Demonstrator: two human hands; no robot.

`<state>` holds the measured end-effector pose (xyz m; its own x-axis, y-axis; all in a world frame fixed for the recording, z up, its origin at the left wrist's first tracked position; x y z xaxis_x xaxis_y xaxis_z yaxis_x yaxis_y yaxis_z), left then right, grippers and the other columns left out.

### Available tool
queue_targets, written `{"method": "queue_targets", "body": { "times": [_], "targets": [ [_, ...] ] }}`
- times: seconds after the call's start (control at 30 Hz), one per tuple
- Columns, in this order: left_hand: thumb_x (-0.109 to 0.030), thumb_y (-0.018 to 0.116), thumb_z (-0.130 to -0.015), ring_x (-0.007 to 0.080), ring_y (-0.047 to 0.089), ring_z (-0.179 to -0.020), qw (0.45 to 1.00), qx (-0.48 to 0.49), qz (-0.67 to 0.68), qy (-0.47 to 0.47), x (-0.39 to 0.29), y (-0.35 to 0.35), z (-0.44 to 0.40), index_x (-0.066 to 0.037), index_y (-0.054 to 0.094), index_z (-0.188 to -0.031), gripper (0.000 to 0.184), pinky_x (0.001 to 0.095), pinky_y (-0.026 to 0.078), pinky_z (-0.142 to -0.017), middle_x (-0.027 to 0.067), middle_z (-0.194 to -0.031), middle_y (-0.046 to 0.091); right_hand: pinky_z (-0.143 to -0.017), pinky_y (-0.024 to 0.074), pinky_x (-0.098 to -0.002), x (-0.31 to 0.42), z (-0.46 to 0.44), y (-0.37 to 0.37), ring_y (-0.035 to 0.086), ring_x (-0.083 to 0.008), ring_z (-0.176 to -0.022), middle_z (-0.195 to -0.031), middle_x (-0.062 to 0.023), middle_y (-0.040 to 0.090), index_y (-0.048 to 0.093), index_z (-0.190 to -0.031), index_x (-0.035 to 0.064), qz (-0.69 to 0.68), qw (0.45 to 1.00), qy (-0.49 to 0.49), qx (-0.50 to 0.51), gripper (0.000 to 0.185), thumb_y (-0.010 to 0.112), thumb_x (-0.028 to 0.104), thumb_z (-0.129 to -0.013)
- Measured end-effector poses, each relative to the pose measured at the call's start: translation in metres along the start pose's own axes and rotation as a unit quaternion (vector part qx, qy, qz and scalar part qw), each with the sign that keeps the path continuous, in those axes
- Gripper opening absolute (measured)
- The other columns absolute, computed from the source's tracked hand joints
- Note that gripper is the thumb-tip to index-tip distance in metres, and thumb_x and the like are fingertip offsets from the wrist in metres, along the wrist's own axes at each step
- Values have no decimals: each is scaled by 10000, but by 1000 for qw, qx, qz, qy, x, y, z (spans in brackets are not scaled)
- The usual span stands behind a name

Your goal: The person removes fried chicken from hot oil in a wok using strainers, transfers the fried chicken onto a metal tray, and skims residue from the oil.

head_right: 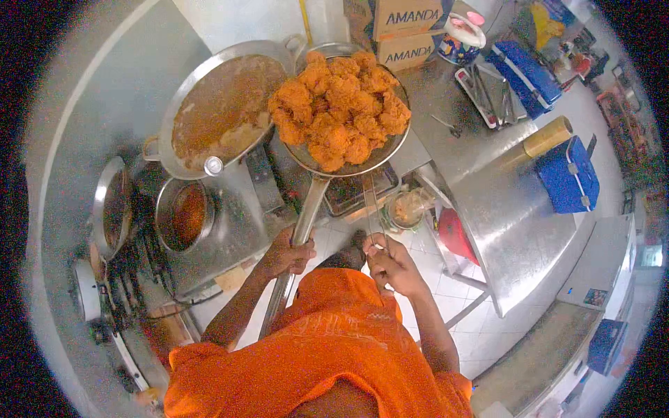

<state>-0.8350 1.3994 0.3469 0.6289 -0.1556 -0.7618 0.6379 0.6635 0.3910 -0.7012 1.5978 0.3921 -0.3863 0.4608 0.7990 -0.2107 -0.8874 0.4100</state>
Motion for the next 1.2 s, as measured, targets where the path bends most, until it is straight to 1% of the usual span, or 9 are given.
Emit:
{"method": "queue_targets", "body": {
  "times": [0.1, 0.23, 0.33, 0.37, 0.63, 0.9, 1.0, 1.13, 1.2],
  "targets": [
    [-79, 647, -859, 75, 462, -471, 999, 6, -37, 5, 11, 5, -15, -57, 443, -983, 239, 243, 374, -381, 20, -687, 492, -388, 218, -210, -8, -10, -21, 318, -42, -454, -593, 46, 375, 489, -1026, 61, 12, 999, 0, 29, 157, 486, 211, -978],
    [-40, 677, -812, 74, 453, -474, 999, -40, -12, -15, 33, 16, -27, -65, 430, -979, 300, 244, 377, -378, 7, -706, 475, -403, 267, -222, -31, -17, -53, 337, -49, -460, -601, 43, 394, 498, -1004, 65, 65, 997, -41, 28, 194, 486, 257, -982],
    [-18, 686, -787, 72, 440, -465, 999, -42, 0, -7, 52, 32, -33, -72, 423, -969, 324, 245, 374, -375, 0, -702, 462, -420, 298, -218, -34, -6, -69, 364, -56, -477, -603, 40, 401, 500, -1000, 66, 4, 998, 47, 45, 221, 476, 285, -990],
    [-9, 686, -782, 71, 436, -464, 999, -48, 9, -6, 57, 39, -33, -76, 423, -962, 326, 243, 370, -374, -1, -702, 461, -389, 313, -216, -40, -7, -78, 377, -57, -463, -599, 41, 400, 501, -1001, 70, 29, 998, 22, 50, 242, 475, 311, -998],
    [9, 647, -803, 70, 396, -423, 989, -120, 88, -2, 116, 85, -26, -97, 429, -902, 262, 245, 340, -365, -16, -627, 423, -344, 292, -217, -65, 4, -121, 353, -45, -425, -597, 46, 411, 508, -1004, 84, -1, 989, 99, 111, 214, 502, 298, -991],
    [-3, 682, -777, 67, 398, -456, 976, -168, 136, 26, 140, 78, -52, -109, 429, -929, 313, 223, 347, -392, -24, -651, 427, -338, 267, -201, -92, -40, -136, 344, -47, -456, -683, 57, 419, 513, -1052, 131, -21, 975, 149, 162, 213, 553, 319, -960],
    [-7, 683, -772, 74, 418, -473, 974, -172, 146, 28, 145, 59, -67, -105, 429, -934, 317, 226, 354, -397, -16, -680, 443, -353, 195, -204, -86, -63, -129, 279, -40, -449, -621, 64, 308, 528, -989, 126, -3, 979, 173, 111, 97, 487, 214, -994],
    [-2, 680, -768, 77, 430, -479, 972, -193, 133, 22, 141, 37, -78, -102, 428, -930, 315, 240, 363, -393, -9, -680, 446, -347, 213, -209, -99, -105, -149, 293, -34, -422, -603, 70, 367, 576, -1059, 98, 36, 983, 167, 72, 186, 528, 254, -971],
    [-1, 668, -785, 77, 446, -490, 977, -179, 118, 17, 134, 26, -80, -99, 428, -931, 297, 240, 375, -397, -7, -679, 451, -352, 222, -211, -115, -129, -181, 309, -34, -421, -615, 63, 408, 584, -1074, 95, 190, 978, -7, 81, 207, 524, 264, -970]
  ]
}}
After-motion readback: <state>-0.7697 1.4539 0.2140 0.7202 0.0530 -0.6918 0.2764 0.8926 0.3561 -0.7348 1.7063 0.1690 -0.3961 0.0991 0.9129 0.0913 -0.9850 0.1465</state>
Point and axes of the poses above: each hand's wrist, its own z-axis away from the middle knuckle, its own y-axis out of the palm, x = y × z, the point moved 4 cm from there along -z, towards the middle knuckle
